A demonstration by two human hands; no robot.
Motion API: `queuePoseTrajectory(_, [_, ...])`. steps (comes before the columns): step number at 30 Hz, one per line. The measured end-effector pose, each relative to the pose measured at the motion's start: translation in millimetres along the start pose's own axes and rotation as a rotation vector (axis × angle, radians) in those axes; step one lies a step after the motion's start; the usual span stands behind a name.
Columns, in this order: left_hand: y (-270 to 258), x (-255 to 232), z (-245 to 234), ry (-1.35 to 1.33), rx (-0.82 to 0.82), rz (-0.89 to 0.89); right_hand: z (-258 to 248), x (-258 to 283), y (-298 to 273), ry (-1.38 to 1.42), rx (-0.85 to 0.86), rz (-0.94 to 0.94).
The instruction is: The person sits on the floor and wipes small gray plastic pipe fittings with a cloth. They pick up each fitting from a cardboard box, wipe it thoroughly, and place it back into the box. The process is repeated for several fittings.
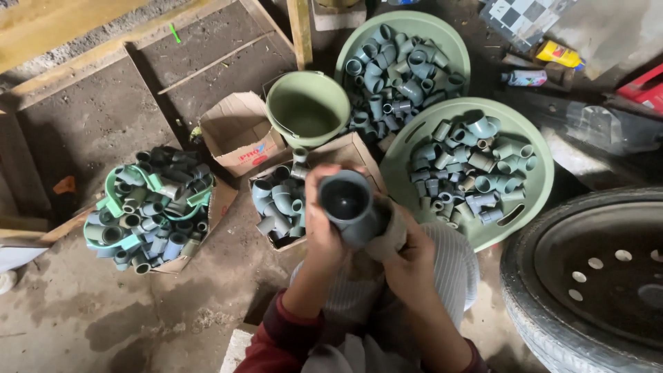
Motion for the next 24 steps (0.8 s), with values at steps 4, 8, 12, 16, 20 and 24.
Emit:
queuePoseTrajectory(4, [8, -46, 33, 0.285, 0.070, 0.019, 7, 17, 14, -0.122, -0.152, -0.330])
queuePoseTrajectory(8, [10, -62, 53, 0.444, 0.075, 0.036, 7, 12, 19, -0.330, -0.157, -0.696])
queuePoseTrajectory(12, [4, -53, 44, 0.543, -0.094, 0.268, 22, 30, 23, -0.310, -0.153, -0.664])
queuePoseTrajectory(16, [9, -52, 43, 0.536, -0.147, 0.422, 7, -2, 16, -0.230, -0.068, -0.376])
queuePoseTrajectory(20, [19, -35, 25, 0.310, 0.003, 0.450, 1, -10, 15, -0.091, -0.028, -0.059])
queuePoseTrajectory(24, [19, -18, 19, 0.185, -0.103, 0.306, 8, 4, 17, -0.093, -0.138, -0.109])
Point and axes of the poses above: each hand's wrist, its own y-axis towards the middle knuckle, its own z-axis out of the palm, x = y × z, the point moved 1 cm from there along y, towards the middle knuckle, and after that the axes turned 13 degrees about -x, right-handed, at the moved point
